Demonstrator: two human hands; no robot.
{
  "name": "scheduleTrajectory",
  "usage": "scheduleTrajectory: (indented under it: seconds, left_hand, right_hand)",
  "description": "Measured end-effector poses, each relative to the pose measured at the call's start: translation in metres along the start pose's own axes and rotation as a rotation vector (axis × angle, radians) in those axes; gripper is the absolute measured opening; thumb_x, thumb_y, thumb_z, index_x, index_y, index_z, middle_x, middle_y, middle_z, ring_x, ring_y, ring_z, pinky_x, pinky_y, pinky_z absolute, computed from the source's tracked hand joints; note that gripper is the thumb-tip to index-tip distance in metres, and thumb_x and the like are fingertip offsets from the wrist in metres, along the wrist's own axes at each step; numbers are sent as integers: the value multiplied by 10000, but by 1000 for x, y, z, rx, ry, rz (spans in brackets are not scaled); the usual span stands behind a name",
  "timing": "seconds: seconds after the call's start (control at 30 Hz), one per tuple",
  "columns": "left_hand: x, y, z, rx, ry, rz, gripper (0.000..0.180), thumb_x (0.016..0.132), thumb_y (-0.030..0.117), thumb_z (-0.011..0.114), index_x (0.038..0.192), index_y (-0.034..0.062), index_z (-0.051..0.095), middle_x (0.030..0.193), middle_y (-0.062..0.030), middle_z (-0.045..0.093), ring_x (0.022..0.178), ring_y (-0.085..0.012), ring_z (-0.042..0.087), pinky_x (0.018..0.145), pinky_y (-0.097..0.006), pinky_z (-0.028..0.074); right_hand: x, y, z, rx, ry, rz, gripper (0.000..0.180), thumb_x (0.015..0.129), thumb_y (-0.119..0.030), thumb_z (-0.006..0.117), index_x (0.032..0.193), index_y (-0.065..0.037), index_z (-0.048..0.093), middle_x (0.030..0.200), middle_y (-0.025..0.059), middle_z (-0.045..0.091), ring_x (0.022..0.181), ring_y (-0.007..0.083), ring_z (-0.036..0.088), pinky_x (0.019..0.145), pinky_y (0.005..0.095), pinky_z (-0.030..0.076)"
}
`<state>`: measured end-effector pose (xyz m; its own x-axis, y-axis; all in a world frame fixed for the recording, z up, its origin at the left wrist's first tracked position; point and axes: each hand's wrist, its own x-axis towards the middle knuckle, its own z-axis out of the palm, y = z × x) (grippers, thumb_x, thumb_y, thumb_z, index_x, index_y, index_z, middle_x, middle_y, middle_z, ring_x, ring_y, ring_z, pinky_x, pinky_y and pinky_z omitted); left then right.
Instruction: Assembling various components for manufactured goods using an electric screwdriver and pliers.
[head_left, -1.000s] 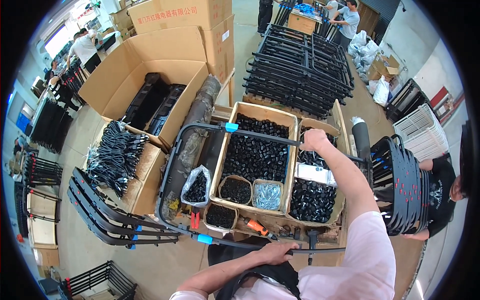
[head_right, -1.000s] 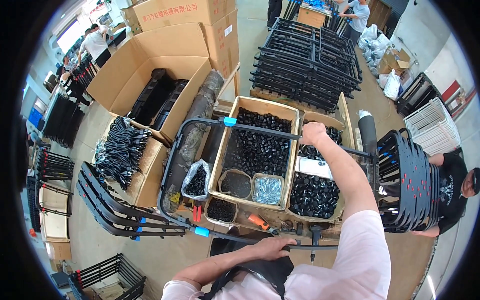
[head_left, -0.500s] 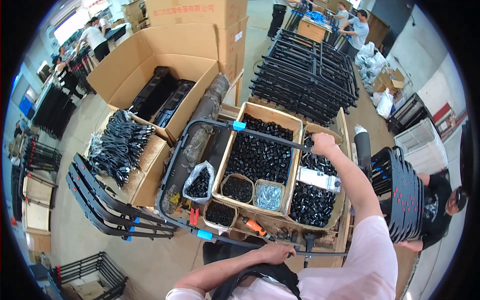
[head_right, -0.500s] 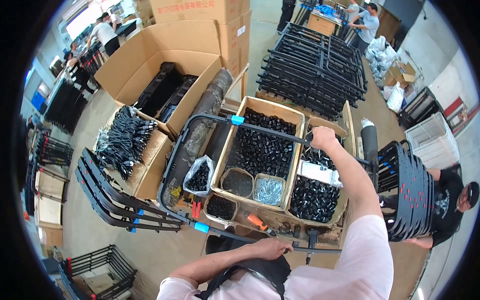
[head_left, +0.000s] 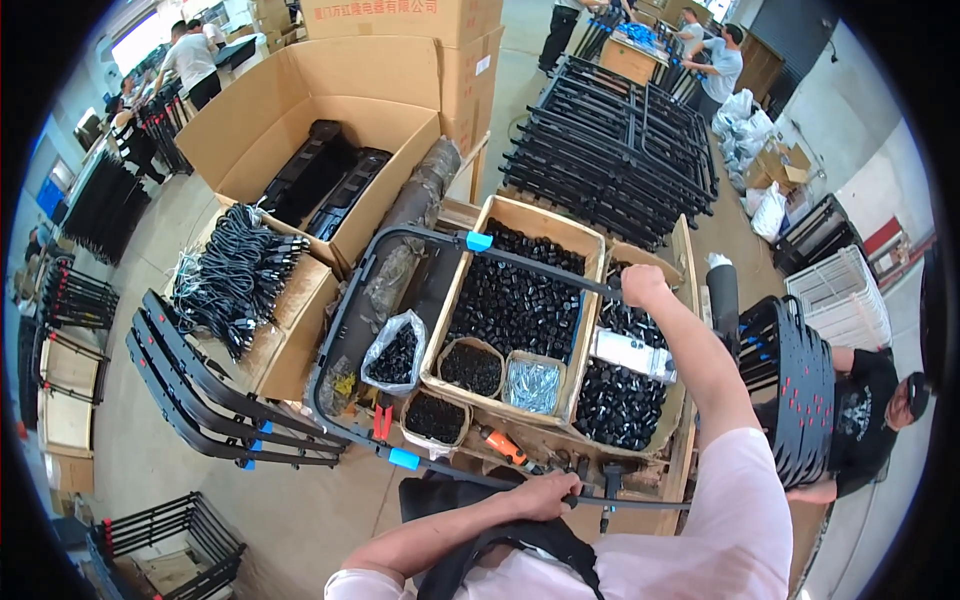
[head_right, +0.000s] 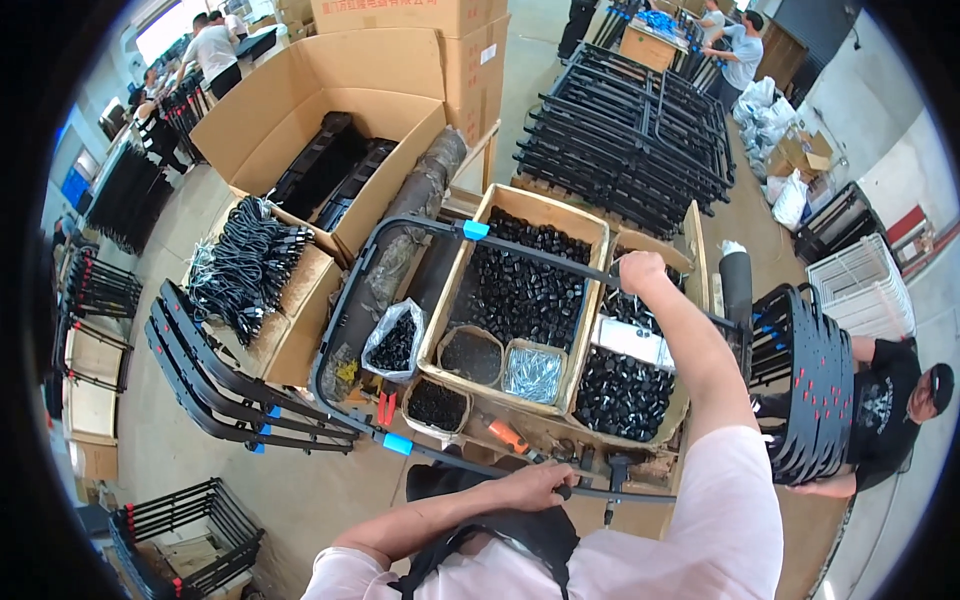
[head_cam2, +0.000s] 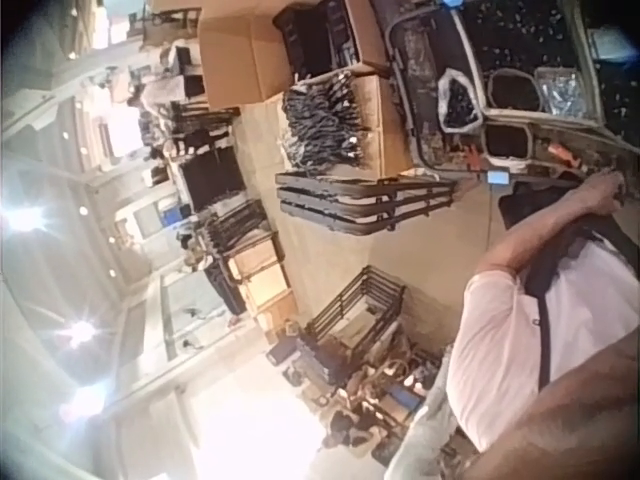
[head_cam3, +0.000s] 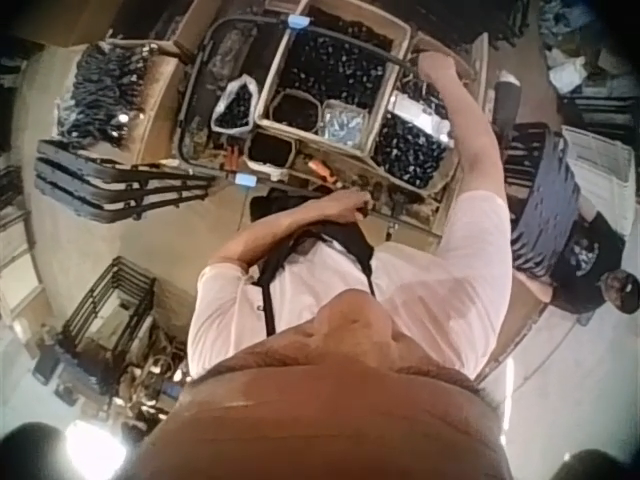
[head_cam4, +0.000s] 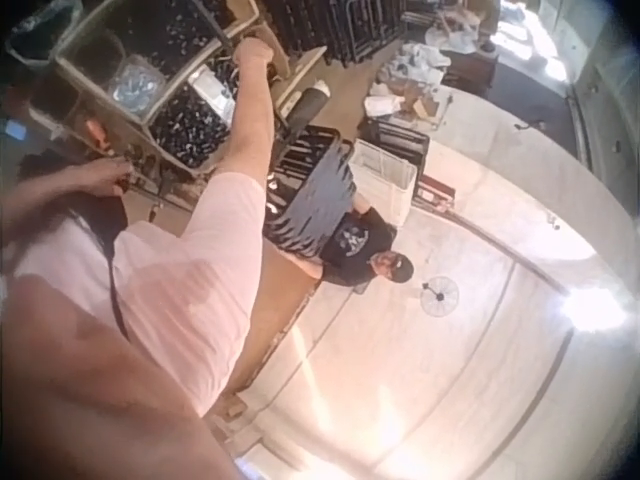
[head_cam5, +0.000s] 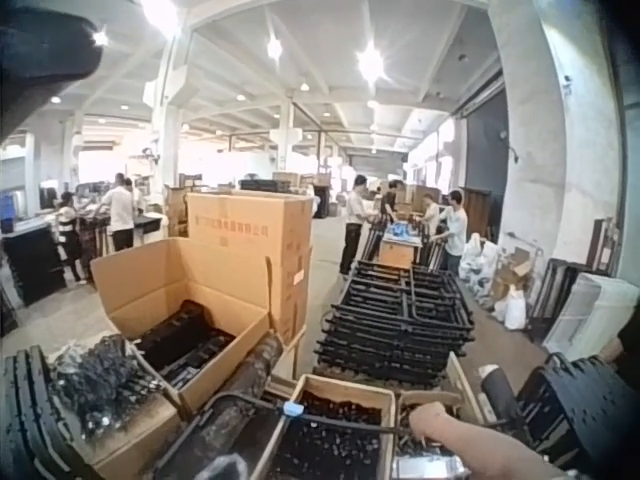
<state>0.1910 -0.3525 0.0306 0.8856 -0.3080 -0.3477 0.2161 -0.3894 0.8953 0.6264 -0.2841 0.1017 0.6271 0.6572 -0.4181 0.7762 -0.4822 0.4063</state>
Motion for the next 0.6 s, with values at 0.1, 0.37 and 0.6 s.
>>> scheduleTrajectory:
  seconds: [0.1, 0.37, 0.6]
  left_hand:
    - [-1, 2, -4, 82, 12, 30, 382, 946, 179, 636, 1327, 158, 604, 1316, -161, 658, 1232, -365, 621, 1002, -476, 513]
    - [-2, 13, -17, -27, -110, 20, 400, 1003, 211, 467, 1362, 210, 642, 1205, -197, 726, 1119, -384, 691, 976, -500, 532]
    - [-1, 16, -10, 95, -106, -22, 400, 1027, 444, 567, 1405, 331, 632, 1299, -150, 711, 1191, -380, 673, 1003, -518, 533]
  right_hand:
    - [4, 1, 6, 186, 290, 64, 252, 875, -155, 650, 1074, -79, 785, 1174, 184, 758, 1102, 342, 738, 921, 474, 598]
    - [4, 2, 17, 234, 185, -27, 231, 878, -179, 633, 1008, -84, 798, 1115, 201, 769, 1078, 344, 746, 917, 467, 600]
    - [3, 1, 13, 24, 116, 55, 262, 874, -152, 641, 1071, -76, 795, 1098, 178, 780, 1051, 327, 761, 898, 467, 605]
